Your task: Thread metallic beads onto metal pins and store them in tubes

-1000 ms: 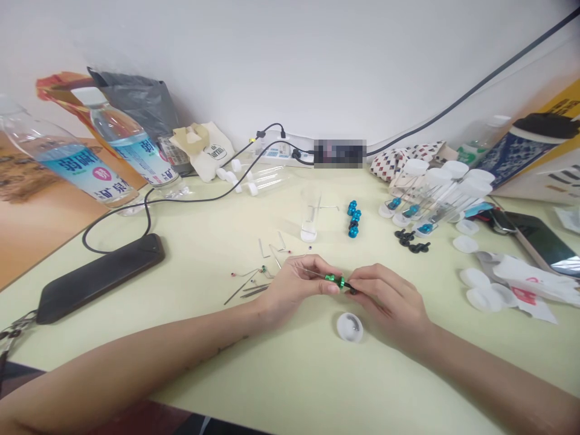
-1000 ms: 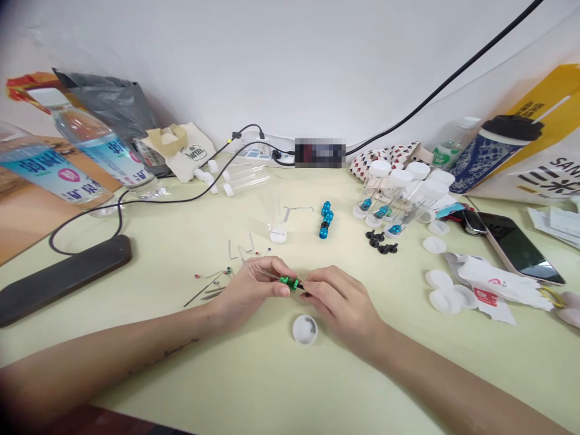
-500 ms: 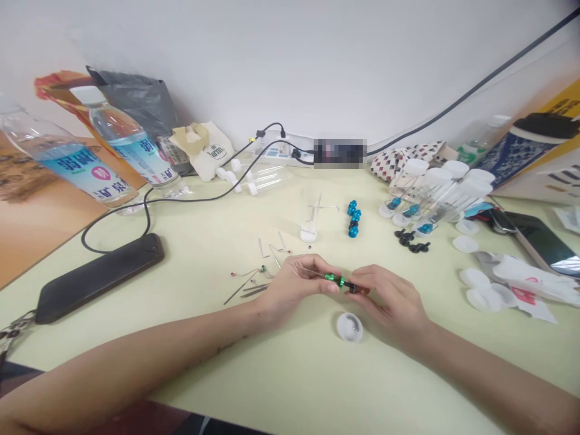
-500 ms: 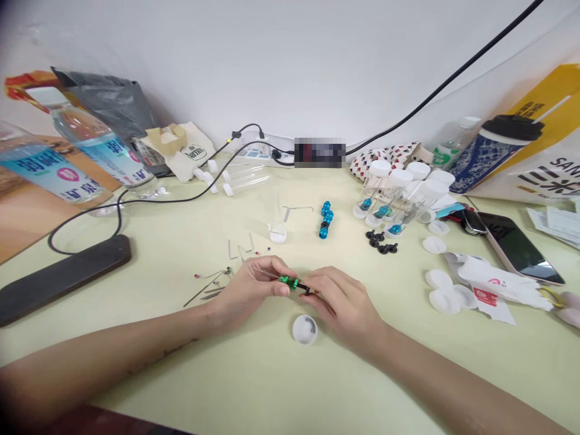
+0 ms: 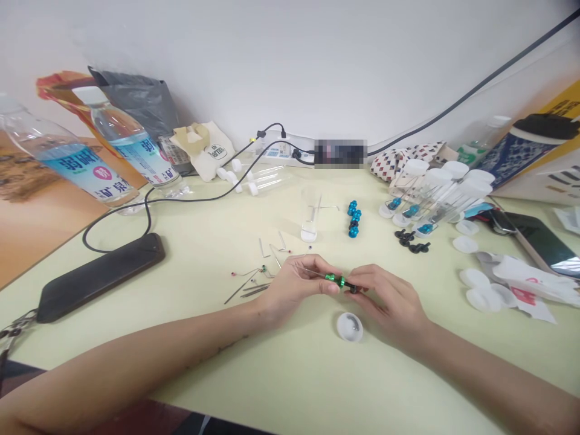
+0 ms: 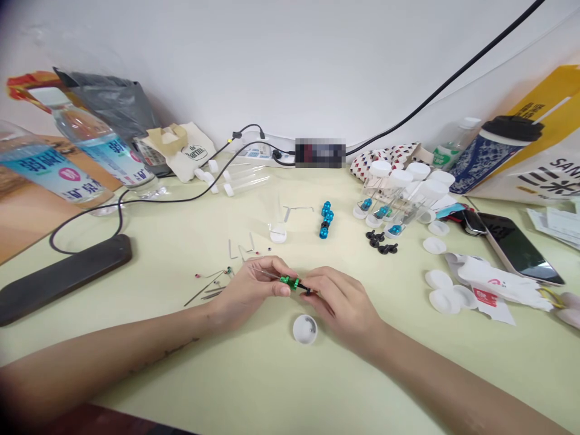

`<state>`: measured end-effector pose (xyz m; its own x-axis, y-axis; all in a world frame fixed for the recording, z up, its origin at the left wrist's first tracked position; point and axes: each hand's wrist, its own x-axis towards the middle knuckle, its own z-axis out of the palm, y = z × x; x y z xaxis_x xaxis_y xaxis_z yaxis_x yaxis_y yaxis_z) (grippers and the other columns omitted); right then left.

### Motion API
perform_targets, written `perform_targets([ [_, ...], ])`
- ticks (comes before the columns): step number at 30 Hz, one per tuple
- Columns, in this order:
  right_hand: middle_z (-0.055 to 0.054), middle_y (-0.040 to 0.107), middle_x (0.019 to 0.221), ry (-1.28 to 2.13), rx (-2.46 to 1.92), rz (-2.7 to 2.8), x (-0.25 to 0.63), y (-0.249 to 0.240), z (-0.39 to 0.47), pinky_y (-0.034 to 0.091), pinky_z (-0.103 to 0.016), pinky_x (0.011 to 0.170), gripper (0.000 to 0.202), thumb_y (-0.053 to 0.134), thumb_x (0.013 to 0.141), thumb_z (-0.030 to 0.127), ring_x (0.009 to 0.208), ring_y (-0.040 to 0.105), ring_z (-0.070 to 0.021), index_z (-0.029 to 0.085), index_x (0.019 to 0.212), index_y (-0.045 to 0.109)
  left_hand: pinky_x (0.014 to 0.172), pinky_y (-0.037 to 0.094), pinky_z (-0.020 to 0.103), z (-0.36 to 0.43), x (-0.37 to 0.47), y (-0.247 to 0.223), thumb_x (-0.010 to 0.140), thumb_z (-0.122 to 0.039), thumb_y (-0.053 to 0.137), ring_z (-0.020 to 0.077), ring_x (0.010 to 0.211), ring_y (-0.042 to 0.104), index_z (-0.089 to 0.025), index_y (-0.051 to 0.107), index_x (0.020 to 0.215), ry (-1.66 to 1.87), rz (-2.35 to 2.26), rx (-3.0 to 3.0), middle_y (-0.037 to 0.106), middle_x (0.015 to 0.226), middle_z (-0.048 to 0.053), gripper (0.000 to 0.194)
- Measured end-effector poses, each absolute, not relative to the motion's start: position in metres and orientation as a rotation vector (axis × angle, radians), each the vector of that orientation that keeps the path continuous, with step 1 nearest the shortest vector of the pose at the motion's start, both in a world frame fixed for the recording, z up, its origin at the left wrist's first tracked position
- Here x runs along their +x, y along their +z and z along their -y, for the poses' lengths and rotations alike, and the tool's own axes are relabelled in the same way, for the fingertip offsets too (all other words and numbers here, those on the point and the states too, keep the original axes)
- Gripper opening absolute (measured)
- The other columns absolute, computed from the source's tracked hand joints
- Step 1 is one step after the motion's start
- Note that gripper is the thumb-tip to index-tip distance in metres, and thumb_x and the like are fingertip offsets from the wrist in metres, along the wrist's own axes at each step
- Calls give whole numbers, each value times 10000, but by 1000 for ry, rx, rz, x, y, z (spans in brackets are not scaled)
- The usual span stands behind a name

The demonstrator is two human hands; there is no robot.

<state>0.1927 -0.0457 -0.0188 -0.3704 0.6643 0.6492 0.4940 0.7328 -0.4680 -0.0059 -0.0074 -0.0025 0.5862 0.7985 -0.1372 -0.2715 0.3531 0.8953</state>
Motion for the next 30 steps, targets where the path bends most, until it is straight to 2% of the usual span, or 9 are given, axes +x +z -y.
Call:
perform_targets([
  [6,-34,679,796,283,-917,2020,193,-21,47,490,-248,581,129,610,879,205,674,629,-140,209,985,537,744,483,255,7,-6,-4,680,-132,782,120,746,641,-140,698,797,735,-638,978,717,781,17,145],
  [10,-35,668,742,262,-946,2075,196,-19,46,480,-251,559,81,560,915,282,639,624,-144,204,927,540,745,484,248,8,-7,-4,674,-125,785,115,746,639,-142,697,792,724,-643,975,717,782,12,147],
  [13,-39,661,733,252,-965,2094,196,-17,47,470,-251,544,75,539,925,271,622,612,-142,196,926,542,748,484,238,8,-7,-4,677,-114,782,108,752,638,-143,699,791,733,-639,972,718,784,6,144],
  [20,-67,644,841,160,-841,2060,192,-20,46,489,-263,609,144,604,854,90,736,602,-150,181,957,564,749,490,236,8,-6,-3,665,-105,787,104,749,638,-139,705,790,743,-634,970,713,777,4,153],
  [30,-22,652,743,203,-909,2094,194,-17,48,475,-240,576,40,560,908,219,620,585,-127,195,941,560,755,484,262,8,-6,-1,661,-137,789,121,747,639,-149,694,772,713,-668,969,718,788,17,146],
])
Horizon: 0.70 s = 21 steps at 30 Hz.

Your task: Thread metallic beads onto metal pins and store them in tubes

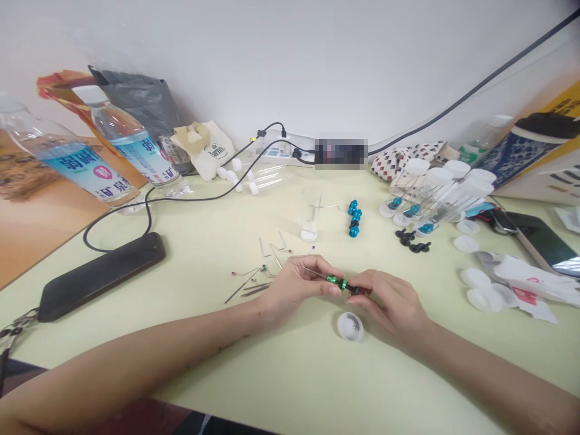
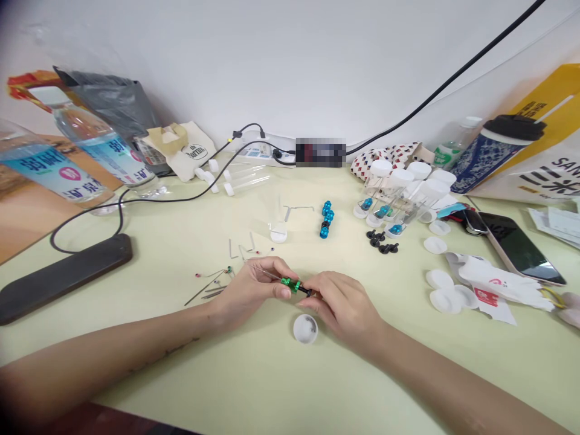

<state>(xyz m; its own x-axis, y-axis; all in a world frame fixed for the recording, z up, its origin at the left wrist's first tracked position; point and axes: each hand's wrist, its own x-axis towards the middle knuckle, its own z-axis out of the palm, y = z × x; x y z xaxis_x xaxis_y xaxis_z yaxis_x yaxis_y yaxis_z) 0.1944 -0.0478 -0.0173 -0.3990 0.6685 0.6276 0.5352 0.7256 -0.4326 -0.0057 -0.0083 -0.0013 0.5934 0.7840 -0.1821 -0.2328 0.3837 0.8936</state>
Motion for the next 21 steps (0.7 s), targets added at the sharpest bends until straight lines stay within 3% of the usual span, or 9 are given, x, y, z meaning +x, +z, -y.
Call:
perform_targets([
  [16,-44,643,699,184,-909,2131,194,-12,45,430,-282,576,248,408,983,301,589,543,-138,182,840,572,743,476,245,8,-5,-2,642,-119,800,109,735,630,-150,701,766,701,-654,963,705,761,0,162],
  [21,-35,646,741,264,-1022,2110,196,-12,46,462,-289,604,206,473,950,366,641,576,-148,186,980,567,785,471,283,8,-6,-3,649,-146,799,138,784,645,-150,693,775,717,-660,971,728,834,30,165],
])
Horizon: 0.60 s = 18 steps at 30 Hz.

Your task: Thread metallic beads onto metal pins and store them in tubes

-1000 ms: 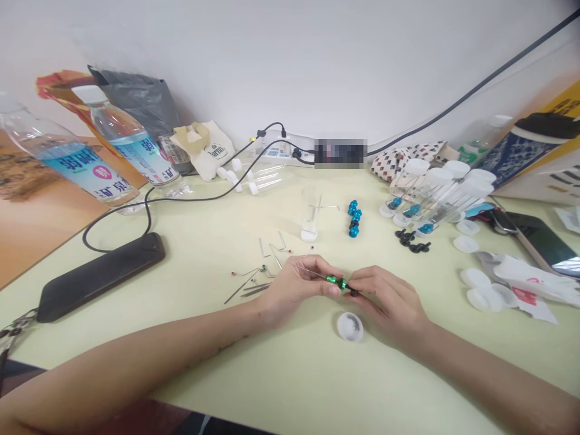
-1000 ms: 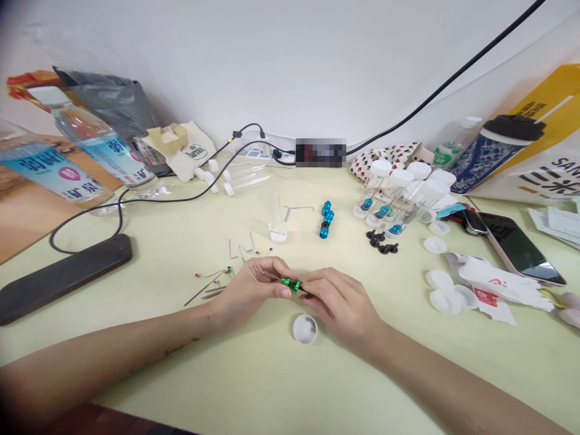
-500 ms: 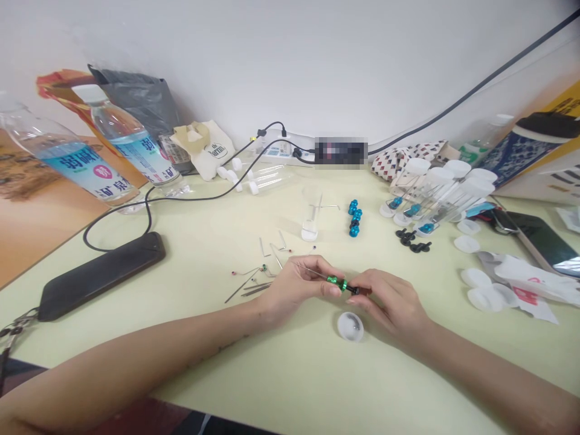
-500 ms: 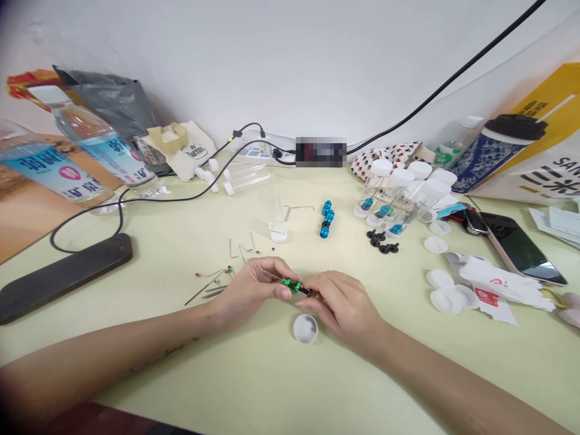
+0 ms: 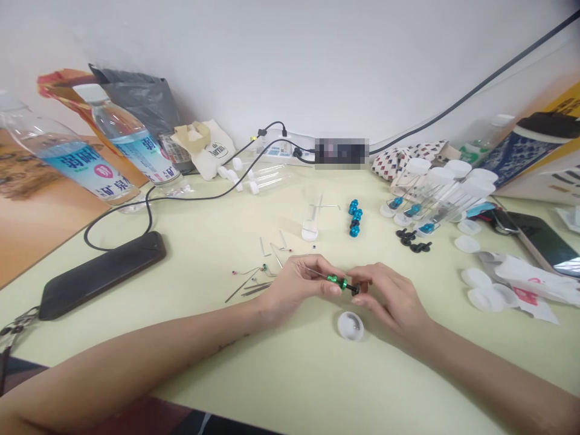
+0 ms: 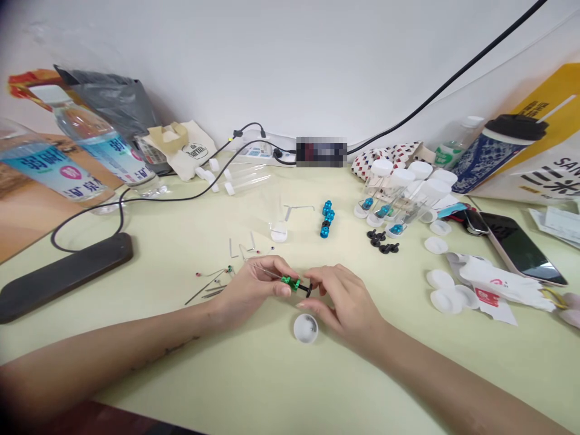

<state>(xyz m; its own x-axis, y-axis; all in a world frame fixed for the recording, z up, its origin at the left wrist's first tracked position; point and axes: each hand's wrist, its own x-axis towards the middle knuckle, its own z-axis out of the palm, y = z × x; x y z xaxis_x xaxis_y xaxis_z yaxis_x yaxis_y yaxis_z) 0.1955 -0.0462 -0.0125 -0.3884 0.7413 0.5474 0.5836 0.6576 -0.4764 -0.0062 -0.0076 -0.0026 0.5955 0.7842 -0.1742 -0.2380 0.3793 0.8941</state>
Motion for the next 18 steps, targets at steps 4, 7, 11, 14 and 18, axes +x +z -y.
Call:
perform_targets([
  [4,-22,646,770,265,-1067,2095,195,-15,49,476,-287,608,136,577,890,292,649,585,-150,206,989,539,775,470,289,7,-6,-2,670,-166,786,137,752,641,-154,691,790,739,-667,986,715,780,17,154],
  [7,-17,641,740,231,-1042,2090,194,-17,49,469,-281,596,78,555,903,261,628,584,-145,206,957,543,776,474,291,7,-6,-2,671,-167,784,136,743,640,-152,690,787,743,-659,985,712,776,18,151],
  [11,-25,647,738,226,-1029,2105,195,-17,47,466,-273,588,93,537,923,291,630,583,-145,202,949,544,778,477,284,8,-6,-2,673,-166,783,130,749,639,-151,689,783,722,-669,983,715,786,17,146],
  [14,-26,640,707,220,-1020,2134,195,-13,46,458,-268,571,164,464,959,328,606,576,-140,196,904,545,770,479,269,8,-6,-2,665,-153,789,122,746,636,-151,689,779,717,-668,976,714,780,12,152],
  [18,-21,630,687,208,-1041,2147,194,-13,46,453,-273,563,202,424,973,336,589,573,-140,199,886,544,770,485,273,7,-6,-3,658,-148,793,127,748,639,-149,690,775,725,-660,979,713,783,15,157],
])
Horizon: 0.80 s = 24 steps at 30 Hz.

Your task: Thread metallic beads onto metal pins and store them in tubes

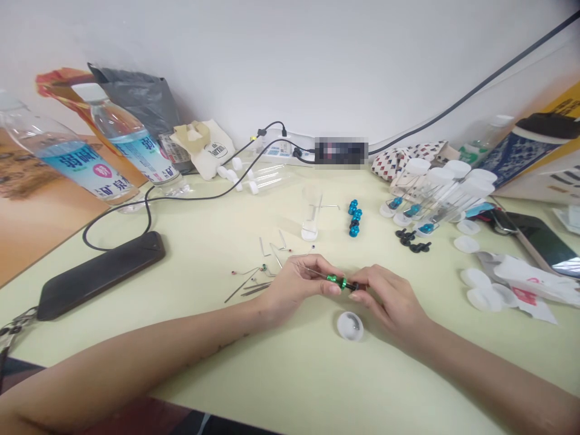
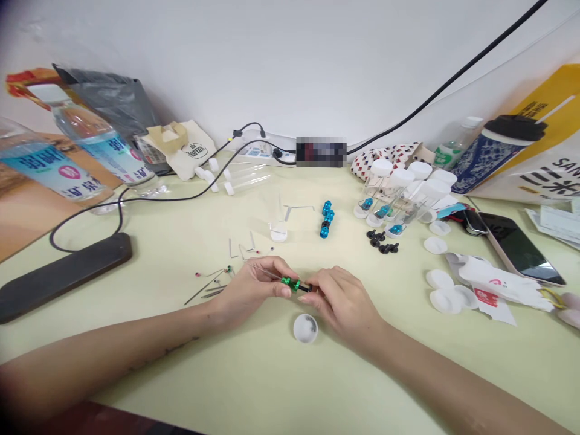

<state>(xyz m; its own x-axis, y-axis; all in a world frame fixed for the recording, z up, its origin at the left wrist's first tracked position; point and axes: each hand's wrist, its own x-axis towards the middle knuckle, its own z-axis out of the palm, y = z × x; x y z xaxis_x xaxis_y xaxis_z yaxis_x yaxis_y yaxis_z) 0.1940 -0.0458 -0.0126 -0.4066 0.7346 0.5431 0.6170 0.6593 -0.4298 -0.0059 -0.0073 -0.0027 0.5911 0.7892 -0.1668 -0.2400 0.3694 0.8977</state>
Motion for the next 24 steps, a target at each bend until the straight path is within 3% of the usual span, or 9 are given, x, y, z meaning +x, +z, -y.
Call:
perform_targets([
  [4,-31,664,789,207,-1036,2105,193,-21,47,474,-292,607,51,538,922,258,669,613,-157,214,945,530,790,490,300,7,-5,-3,659,-160,792,142,757,650,-147,690,781,745,-658,976,718,790,25,160],
  [9,-26,679,818,196,-977,2074,194,-25,47,482,-296,621,64,553,907,187,715,639,-159,227,950,528,784,494,289,7,-6,-2,658,-147,792,136,757,656,-149,686,775,734,-649,974,721,777,14,158],
  [19,-31,669,789,186,-938,2090,193,-24,47,451,-272,603,59,584,891,189,663,597,-145,208,933,546,763,492,247,7,-6,-3,671,-115,783,113,752,651,-142,693,776,728,-631,976,727,784,9,140],
  [24,-12,625,705,278,-1023,2129,197,-20,48,431,-256,563,96,559,912,291,603,566,-135,198,893,547,769,494,267,7,-7,-3,680,-126,780,135,778,661,-138,691,797,701,-632,976,735,821,31,148],
])
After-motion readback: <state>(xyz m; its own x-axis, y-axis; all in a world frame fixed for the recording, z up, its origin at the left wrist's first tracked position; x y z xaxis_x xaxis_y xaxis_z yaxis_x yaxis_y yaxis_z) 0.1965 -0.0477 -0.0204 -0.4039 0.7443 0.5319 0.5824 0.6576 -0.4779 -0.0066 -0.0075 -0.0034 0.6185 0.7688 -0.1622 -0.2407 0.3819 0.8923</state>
